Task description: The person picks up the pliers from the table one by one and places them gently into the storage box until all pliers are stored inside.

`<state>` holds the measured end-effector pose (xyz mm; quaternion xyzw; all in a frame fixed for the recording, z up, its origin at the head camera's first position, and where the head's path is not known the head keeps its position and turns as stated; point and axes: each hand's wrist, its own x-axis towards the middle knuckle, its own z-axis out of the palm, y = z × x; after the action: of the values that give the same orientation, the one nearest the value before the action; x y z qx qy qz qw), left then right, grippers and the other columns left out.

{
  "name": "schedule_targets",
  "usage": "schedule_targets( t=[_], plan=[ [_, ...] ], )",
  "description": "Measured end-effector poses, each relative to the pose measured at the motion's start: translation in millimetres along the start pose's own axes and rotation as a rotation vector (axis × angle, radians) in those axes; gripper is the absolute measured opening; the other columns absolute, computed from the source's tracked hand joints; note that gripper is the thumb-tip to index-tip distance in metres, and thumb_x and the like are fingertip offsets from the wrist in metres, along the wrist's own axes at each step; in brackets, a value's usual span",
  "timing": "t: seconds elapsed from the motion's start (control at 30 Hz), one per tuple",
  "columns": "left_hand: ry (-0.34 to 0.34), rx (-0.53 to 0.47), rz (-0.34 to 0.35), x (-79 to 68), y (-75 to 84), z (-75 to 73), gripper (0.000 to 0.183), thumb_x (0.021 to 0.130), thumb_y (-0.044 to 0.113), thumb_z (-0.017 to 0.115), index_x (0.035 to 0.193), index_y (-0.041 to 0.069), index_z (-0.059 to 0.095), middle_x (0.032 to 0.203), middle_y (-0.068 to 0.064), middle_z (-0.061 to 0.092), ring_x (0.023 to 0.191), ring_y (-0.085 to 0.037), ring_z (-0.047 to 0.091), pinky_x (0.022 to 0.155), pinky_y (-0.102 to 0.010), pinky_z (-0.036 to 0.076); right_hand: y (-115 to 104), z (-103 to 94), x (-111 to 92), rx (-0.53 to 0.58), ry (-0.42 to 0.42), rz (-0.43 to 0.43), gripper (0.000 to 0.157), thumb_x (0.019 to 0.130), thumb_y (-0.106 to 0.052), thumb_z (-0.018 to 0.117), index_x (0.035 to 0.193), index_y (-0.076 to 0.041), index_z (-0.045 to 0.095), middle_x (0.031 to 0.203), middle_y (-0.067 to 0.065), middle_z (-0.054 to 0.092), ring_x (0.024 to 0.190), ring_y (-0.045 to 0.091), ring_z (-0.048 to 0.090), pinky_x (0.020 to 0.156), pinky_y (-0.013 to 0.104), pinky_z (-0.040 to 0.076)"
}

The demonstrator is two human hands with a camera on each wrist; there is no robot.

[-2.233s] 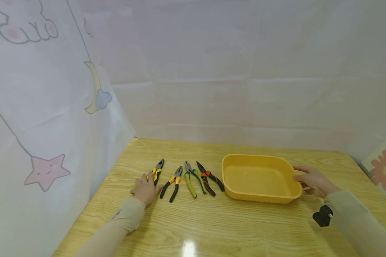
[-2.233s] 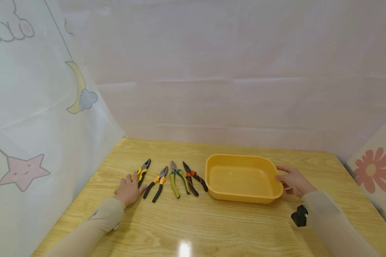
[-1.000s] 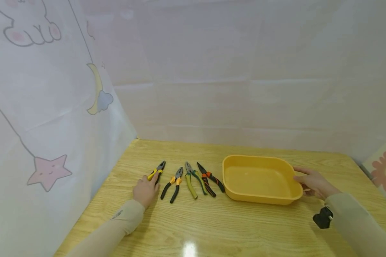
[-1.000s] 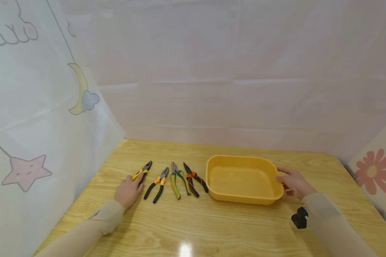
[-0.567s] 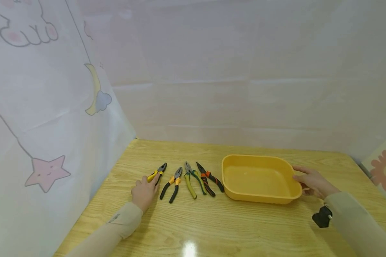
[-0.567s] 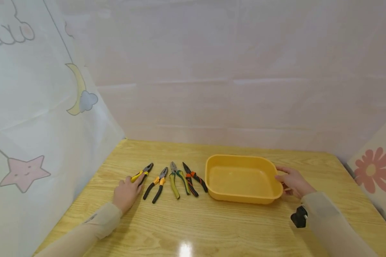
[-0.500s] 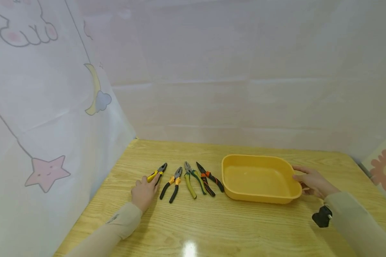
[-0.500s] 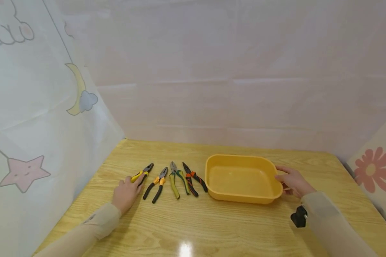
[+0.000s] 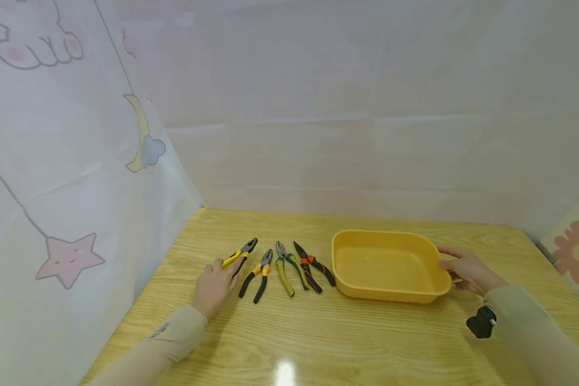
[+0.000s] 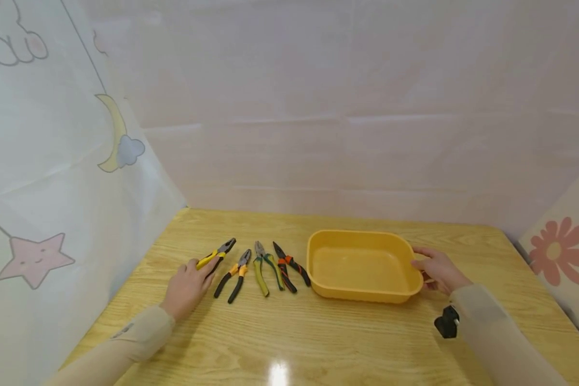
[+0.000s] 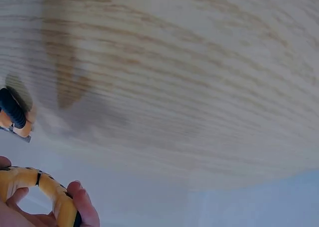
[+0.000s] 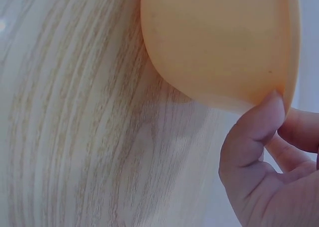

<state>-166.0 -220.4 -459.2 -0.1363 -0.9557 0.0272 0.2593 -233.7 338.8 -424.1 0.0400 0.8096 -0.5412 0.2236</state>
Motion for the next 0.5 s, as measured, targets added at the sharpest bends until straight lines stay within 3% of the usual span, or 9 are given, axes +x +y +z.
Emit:
schedule_targets(
  t=[0.33, 0.5],
  plan=[
    [0.057, 0.019, 0.069, 3.5, 2.6, -8.9, 0.045, 0.087, 0.025, 0.075, 0.131, 0.020, 0.064, 0.095, -0.024, 0.060, 0.064, -0.035, 0.059, 0.038, -0.035, 0.046, -2, 0.9, -1, -0.009, 0.006, 0.002, 0.064, 0.104, -0.012, 0.042, 0.153, 0.005, 0.004, 0.082, 0.004, 0.066, 0.063, 0.016, 0.059, 0.056, 0.030, 0.048],
    [0.048, 0.016, 0.089, 3.6, 4.2, -14.1, 0.046, 0.087, 0.024, 0.075, 0.131, 0.020, 0.064, 0.098, -0.025, 0.060, 0.065, -0.035, 0.059, 0.037, -0.035, 0.045, -2, 0.9, -1, -0.012, 0.007, 0.004, 0.064, 0.104, -0.012, 0.042, 0.153, 0.005, 0.004, 0.083, 0.004, 0.066, 0.065, 0.016, 0.060, 0.057, 0.030, 0.048]
  ],
)
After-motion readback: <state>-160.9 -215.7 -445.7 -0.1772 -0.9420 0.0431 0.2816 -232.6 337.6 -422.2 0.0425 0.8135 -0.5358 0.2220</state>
